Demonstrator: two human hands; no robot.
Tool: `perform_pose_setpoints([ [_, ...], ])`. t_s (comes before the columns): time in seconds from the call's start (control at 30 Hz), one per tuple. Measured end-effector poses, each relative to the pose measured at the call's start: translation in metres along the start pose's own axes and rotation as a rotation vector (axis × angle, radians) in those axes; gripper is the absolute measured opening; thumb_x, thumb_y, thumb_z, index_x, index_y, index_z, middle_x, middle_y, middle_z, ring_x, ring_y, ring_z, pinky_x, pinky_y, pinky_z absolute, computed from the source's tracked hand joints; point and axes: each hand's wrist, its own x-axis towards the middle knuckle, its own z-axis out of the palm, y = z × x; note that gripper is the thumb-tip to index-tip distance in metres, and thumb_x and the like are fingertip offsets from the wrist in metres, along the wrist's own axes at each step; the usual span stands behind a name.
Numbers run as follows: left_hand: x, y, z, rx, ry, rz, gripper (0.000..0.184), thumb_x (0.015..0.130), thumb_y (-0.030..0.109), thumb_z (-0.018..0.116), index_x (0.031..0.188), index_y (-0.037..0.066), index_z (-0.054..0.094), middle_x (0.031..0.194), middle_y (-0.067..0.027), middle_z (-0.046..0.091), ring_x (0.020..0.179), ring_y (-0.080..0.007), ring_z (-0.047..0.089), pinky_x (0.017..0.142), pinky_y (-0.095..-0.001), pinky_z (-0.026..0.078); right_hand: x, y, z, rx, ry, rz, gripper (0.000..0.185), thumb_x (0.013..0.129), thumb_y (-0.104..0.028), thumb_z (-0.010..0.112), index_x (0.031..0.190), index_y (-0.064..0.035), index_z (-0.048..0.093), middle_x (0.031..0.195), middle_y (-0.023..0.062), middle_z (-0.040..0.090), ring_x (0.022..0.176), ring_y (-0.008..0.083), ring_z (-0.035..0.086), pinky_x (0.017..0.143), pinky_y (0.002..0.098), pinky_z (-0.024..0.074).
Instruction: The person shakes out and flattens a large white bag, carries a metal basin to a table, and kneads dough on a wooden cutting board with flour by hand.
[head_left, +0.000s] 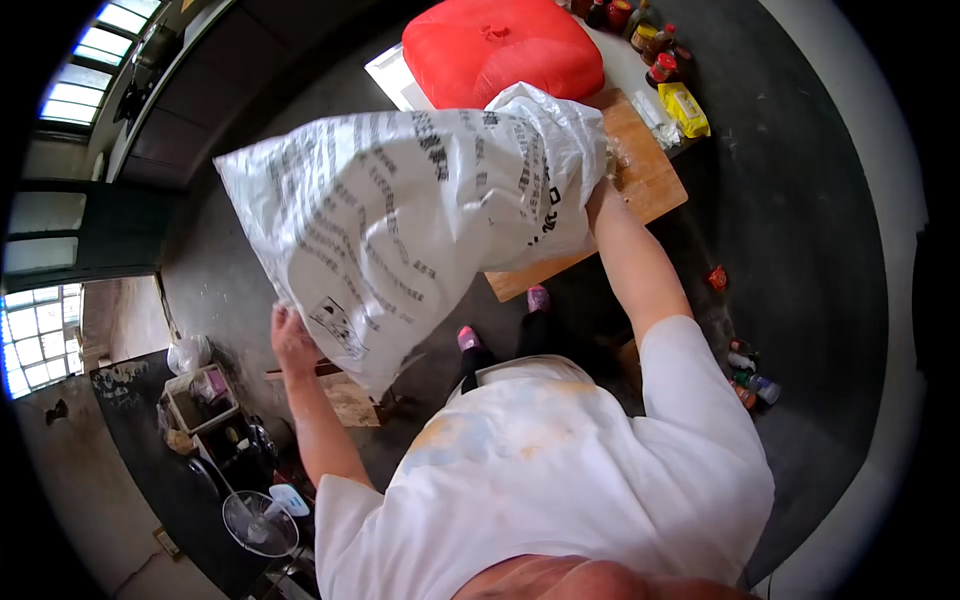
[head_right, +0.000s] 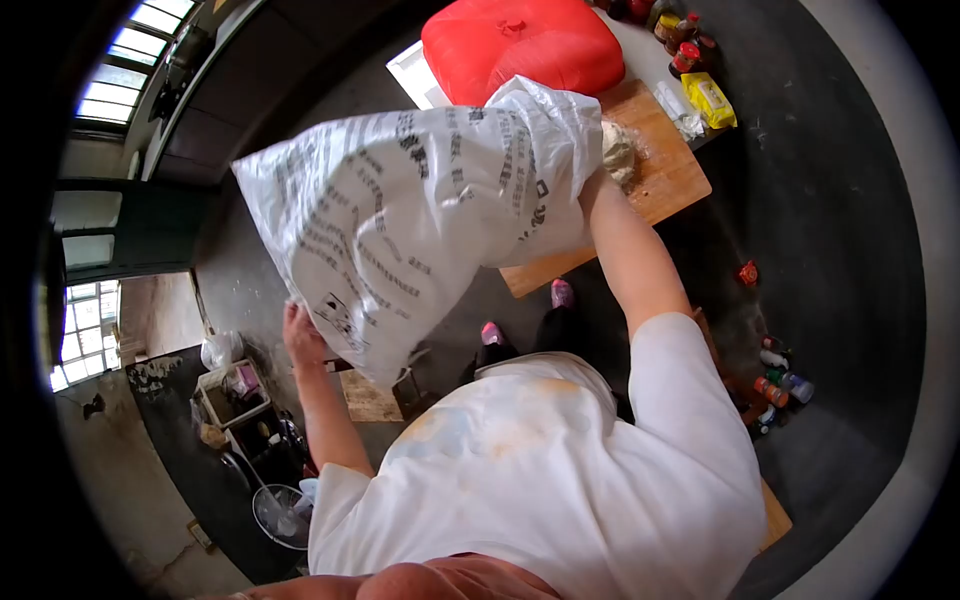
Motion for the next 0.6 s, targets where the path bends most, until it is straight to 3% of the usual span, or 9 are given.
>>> perform_pose_setpoints([
  [0.37, 0.013, 0.087, 0.127, 0.259, 0.106, 0.127, 0.019, 0.082, 0.003, 0.053, 0.101, 0.004, 0.052, 0.092, -0.0035, 0.057, 0.085, -0.0119, 0.055, 0.077, -0.0229, 0.043, 0.032, -0.019, -0.049, -0.015, 0.003, 0.032, 0.026, 0.086, -0.017, 0.047, 0.11, -0.0069, 0.051, 0.099, 0.0074, 0.057, 0.089, 0.0189, 0.056, 0.077, 0.0291, 0.0459],
  [0.6, 0.022, 0.102, 0.215, 0.404, -0.006, 0.112, 0.019, 0.08, 0.008, 0.06, 0.099, 0.004, 0.055, 0.091, -0.0041, 0.059, 0.082, -0.0113, 0.055, 0.075, -0.0226, 0.043, 0.034, -0.019, -0.068, -0.034, -0.039, 0.061, 0.026, 0.085, -0.017, 0.048, 0.109, -0.0069, 0.051, 0.099, 0.008, 0.057, 0.088, 0.02, 0.056, 0.077, 0.0297, 0.046],
])
